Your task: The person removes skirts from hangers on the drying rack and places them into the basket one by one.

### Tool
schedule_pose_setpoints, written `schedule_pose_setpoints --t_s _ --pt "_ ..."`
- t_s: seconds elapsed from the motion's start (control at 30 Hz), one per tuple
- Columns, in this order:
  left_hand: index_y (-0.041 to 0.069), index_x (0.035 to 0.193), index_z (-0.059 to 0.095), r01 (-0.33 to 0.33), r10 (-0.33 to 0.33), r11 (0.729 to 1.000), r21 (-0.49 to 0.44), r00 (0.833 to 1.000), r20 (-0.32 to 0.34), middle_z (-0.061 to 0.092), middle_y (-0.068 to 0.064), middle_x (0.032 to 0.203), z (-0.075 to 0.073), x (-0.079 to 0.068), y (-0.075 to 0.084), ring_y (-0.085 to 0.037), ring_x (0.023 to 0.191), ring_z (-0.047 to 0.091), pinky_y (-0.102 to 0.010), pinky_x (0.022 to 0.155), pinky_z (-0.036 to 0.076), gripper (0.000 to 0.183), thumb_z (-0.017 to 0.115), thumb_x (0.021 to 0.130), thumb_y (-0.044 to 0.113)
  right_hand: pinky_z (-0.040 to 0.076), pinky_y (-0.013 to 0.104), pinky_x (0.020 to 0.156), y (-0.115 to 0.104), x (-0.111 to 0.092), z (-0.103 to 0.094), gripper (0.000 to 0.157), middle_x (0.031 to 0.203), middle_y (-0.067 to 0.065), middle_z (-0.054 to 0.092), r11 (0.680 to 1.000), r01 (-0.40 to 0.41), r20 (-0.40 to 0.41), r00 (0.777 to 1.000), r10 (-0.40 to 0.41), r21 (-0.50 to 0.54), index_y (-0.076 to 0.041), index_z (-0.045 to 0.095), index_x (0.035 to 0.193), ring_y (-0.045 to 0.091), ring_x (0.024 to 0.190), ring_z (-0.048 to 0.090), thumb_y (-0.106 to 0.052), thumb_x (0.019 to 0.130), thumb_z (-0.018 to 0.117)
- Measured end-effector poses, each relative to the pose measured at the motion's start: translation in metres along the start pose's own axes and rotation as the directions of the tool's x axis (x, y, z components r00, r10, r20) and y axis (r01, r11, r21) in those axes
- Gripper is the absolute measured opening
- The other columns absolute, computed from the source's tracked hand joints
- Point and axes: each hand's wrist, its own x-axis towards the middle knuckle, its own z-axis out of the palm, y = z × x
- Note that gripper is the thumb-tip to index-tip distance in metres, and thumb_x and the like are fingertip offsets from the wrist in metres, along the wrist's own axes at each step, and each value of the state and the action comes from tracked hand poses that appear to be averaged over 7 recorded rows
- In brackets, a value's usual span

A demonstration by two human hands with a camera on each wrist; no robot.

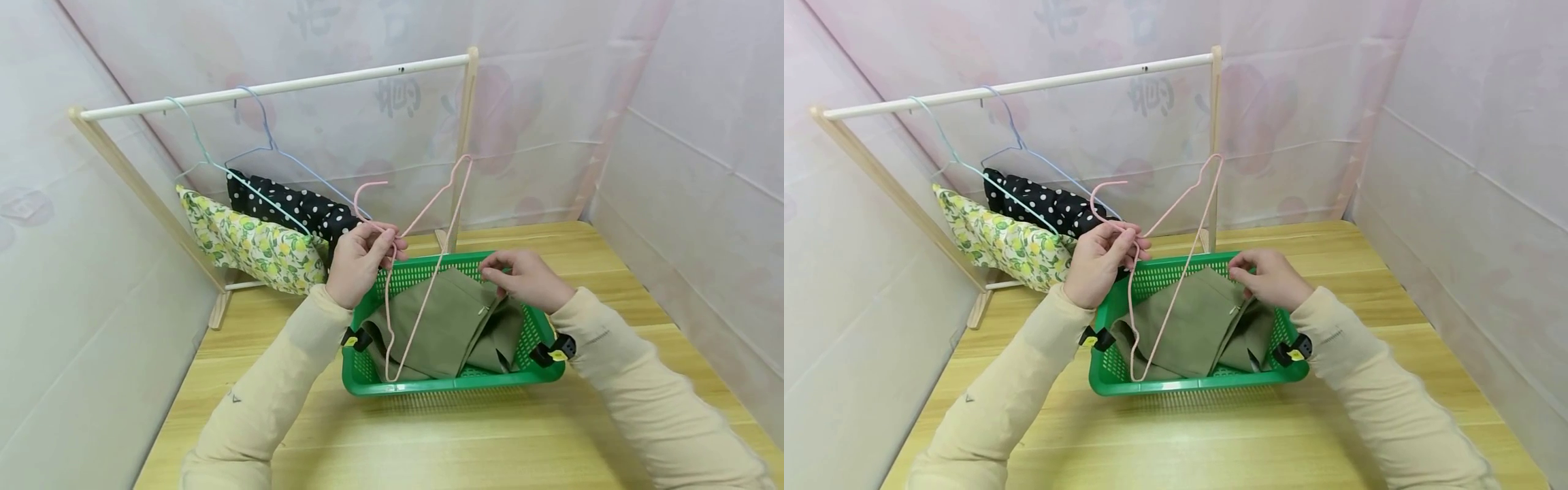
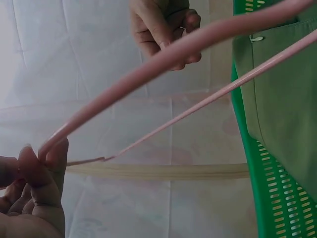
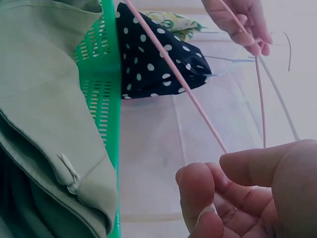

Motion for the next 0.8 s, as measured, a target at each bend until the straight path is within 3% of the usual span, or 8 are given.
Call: schedule_pose_setpoints --t_s 0.3,0.53,0.8 --pt "-0.005 0.108 0.059 0.050 -0.052 0.998 -0.027 0.996 -0.069 0.066 -0.029 0.096 0.000 0.005 -0.006 -0.023 0.077 0.071 -0.028 0.060 0.056 0.023 0.058 0.097 0.015 0.055 0.047 0.063 0.000 0.001 0.013 0.020 0.103 0.017 0.065 0.999 0.031 0.067 0.997 -0.032 0.006 -0.003 0.064 0.111 0.025 0.065 0.063 -0.015 0.100 0.053" --pt "-0.001 0.107 0.063 0.063 -0.054 0.997 0.052 0.985 -0.161 0.069 -0.019 0.094 0.002 0.004 -0.006 -0.023 0.077 0.070 -0.032 0.053 0.054 0.025 0.061 0.095 0.021 0.056 0.040 0.062 -0.006 0.000 0.019 0.017 0.103 0.017 0.064 0.997 0.060 0.116 0.991 -0.065 0.042 -0.006 0.064 0.111 0.023 0.065 0.063 -0.012 0.100 0.052" --pt "-0.001 0.108 0.060 0.064 -0.061 0.998 0.010 0.981 -0.186 0.069 -0.016 0.093 0.007 0.005 -0.008 -0.038 0.083 0.068 -0.029 0.061 0.057 0.021 0.060 0.096 0.016 0.055 0.040 0.057 -0.013 -0.003 0.026 0.014 0.096 0.010 0.066 0.989 0.140 0.106 0.984 -0.145 0.056 -0.008 0.066 0.107 0.023 0.060 0.061 -0.012 0.099 0.055"
